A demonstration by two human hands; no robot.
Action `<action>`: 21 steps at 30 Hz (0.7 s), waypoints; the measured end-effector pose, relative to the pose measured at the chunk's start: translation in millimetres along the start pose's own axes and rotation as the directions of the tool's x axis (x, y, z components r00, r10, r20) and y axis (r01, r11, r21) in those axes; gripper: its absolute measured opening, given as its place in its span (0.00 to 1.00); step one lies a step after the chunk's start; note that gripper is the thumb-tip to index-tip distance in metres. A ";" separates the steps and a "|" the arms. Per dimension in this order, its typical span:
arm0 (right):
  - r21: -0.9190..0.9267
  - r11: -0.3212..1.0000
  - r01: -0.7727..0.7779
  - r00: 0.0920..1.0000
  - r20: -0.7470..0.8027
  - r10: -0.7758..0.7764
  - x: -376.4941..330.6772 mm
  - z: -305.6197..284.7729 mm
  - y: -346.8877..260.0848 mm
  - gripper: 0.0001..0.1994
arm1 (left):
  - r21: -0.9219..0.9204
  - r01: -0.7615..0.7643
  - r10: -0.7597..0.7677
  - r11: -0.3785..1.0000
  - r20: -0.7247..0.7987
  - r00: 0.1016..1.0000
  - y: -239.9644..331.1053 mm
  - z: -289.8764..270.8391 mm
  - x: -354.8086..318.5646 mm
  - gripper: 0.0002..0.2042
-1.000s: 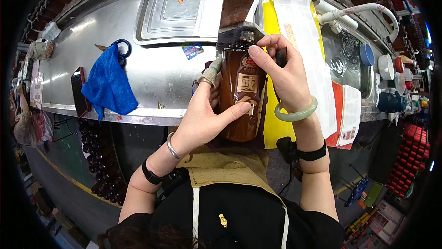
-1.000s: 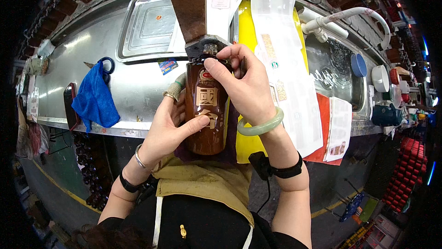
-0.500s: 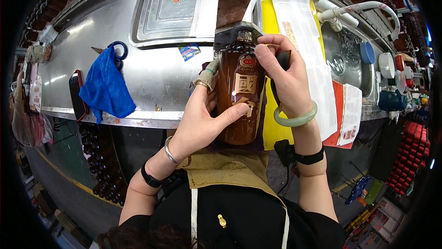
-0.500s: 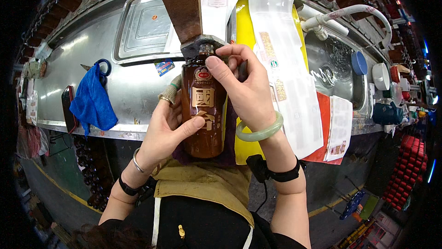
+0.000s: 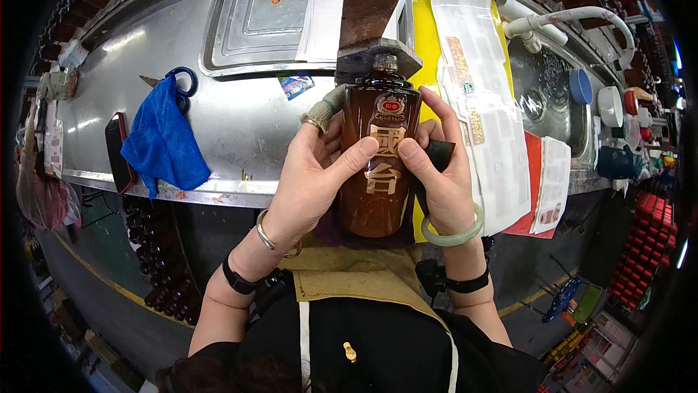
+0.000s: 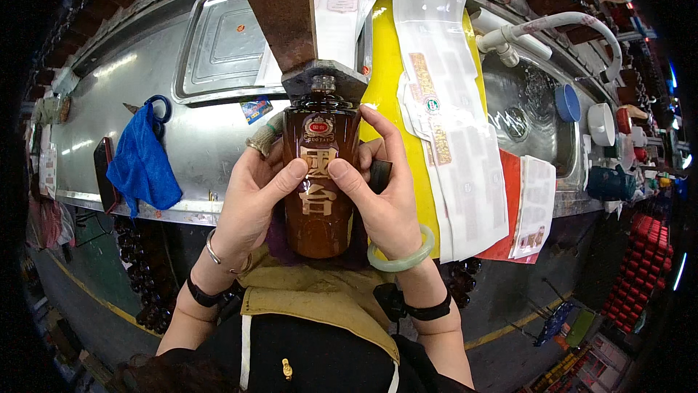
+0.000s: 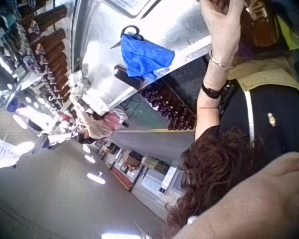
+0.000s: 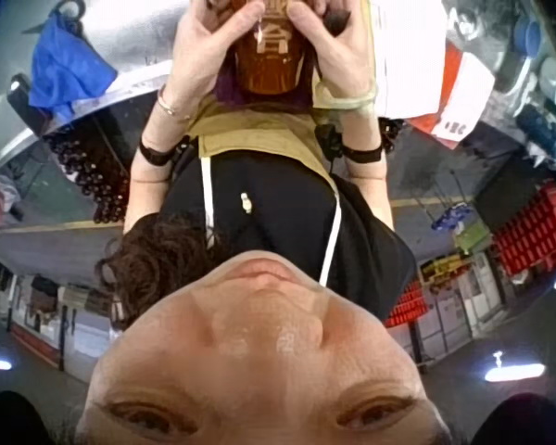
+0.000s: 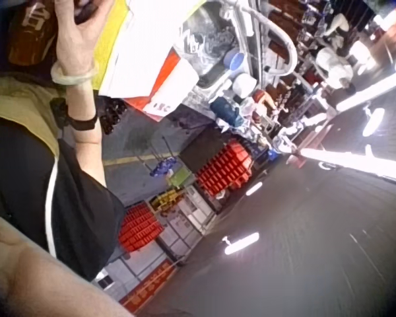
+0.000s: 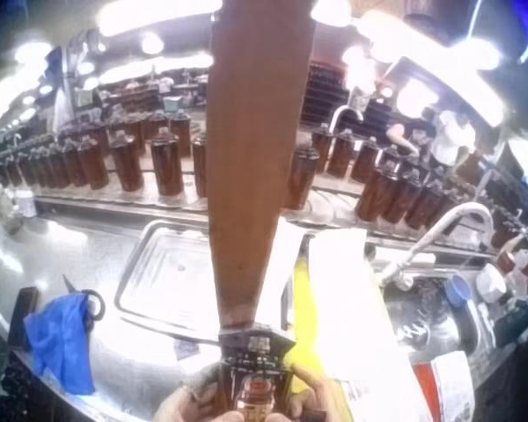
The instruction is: Applying and cleaning labels on liquor bottles in a production facility.
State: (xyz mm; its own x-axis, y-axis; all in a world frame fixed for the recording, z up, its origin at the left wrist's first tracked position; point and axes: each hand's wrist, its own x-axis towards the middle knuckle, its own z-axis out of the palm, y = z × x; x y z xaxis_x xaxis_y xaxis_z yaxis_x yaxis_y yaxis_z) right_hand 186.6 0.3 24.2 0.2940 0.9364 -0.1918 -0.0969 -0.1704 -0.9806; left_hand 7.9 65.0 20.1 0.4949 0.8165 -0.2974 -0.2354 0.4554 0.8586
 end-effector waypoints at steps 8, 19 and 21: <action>0.038 0.999 -0.005 1.000 0.004 0.004 -0.1 1.3 0.4 0.36 | 0.001 -0.020 0.020 1.000 -0.005 1.000 -3.6 -0.5 -0.6 0.39; 0.082 0.996 -0.021 1.000 0.005 0.020 -0.2 2.1 0.9 0.36 | -0.017 -0.041 0.041 0.999 0.004 0.999 -3.7 0.9 -0.3 0.38; 0.070 0.997 -0.019 1.000 0.004 0.018 -0.1 1.2 1.3 0.36 | -0.010 -0.028 0.028 1.000 -0.003 1.000 -3.6 0.6 -0.1 0.38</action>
State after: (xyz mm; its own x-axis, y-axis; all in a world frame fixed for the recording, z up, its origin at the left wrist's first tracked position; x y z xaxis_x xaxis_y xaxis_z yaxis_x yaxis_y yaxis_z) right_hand 185.3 0.3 23.0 0.2888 0.9342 -0.2096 -0.1682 -0.1660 -0.9717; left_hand 9.2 63.1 17.3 0.4857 0.8299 -0.2746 -0.2577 0.4361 0.8622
